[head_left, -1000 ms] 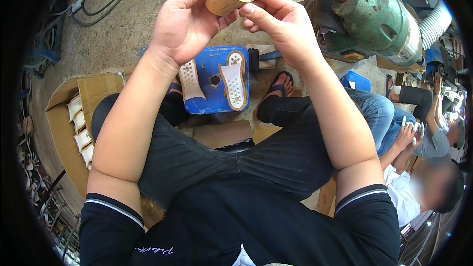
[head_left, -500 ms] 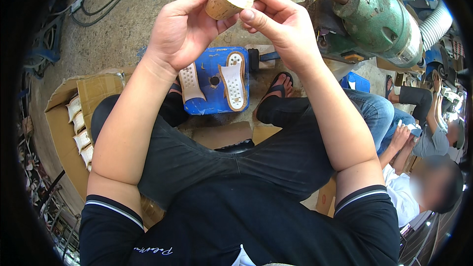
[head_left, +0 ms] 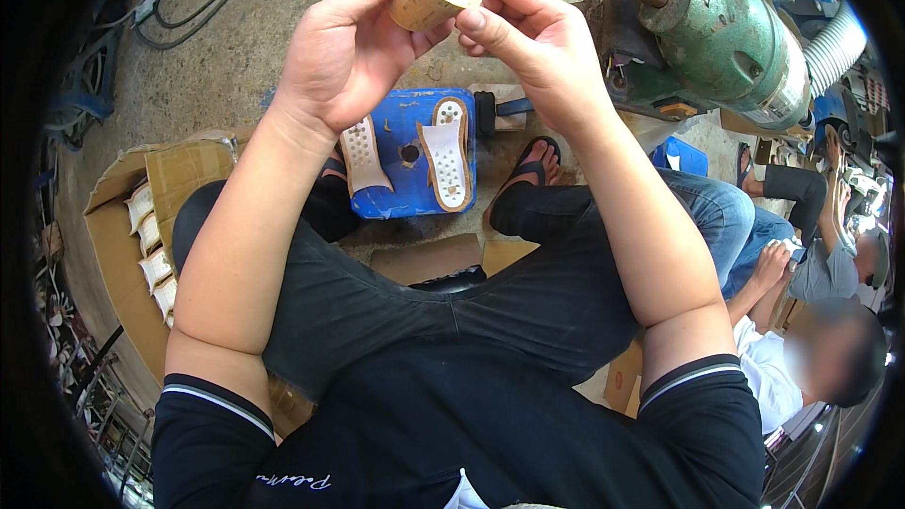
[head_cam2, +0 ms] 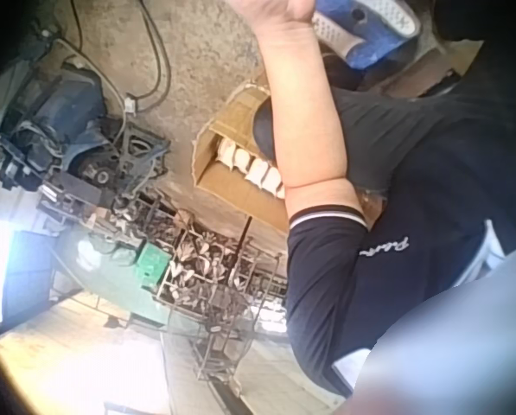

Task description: The person sits on the floor and uses a bench grinder to smooth the edges of shoe insoles. They pick up insoles from a blue tray, press the edges against the rotating wheel, rotate the insole to grind different sides, and place the finished insoles back on the tray.

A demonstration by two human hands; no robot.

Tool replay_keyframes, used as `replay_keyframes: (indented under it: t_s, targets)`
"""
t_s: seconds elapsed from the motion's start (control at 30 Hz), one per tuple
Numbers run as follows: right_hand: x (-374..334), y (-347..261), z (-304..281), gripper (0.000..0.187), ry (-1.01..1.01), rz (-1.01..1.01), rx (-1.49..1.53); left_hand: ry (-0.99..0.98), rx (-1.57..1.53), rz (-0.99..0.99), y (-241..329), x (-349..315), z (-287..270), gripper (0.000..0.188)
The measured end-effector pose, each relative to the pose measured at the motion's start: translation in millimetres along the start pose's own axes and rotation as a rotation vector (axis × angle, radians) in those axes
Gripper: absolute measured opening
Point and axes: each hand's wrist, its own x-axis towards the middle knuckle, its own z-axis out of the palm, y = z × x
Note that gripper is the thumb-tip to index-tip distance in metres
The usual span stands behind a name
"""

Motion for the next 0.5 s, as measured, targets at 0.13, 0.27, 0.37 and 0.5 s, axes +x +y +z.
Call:
replay_keyframes:
  t_s: [0.13, 0.27, 0.37, 0.5]
  targets:
    - [2.5, 2.8, -0.4, 0.051, -0.028, -0.005, 0.032, -0.030, 0.002, 0.001, 3.4, 2.7, -1.2, 0.044]
    - [6.7, 5.3, 0.6, 0.047, -0.003, 0.027, 0.064, -0.024, 0.036, 0.020, 7.5, 9.1, 4.4, 0.042]
    - [12.7, 5.7, -1.0, 0.026, -0.015, 0.119, -0.060, 0.056, 0.067, 0.023, 7.4, 16.1, 9.0, 0.050]
    - [14.9, 12.3, 0.7, 0.032, 0.064, 0.140, 0.123, -0.005, 0.111, 0.076, 6.3, 23.8, 4.1, 0.046]
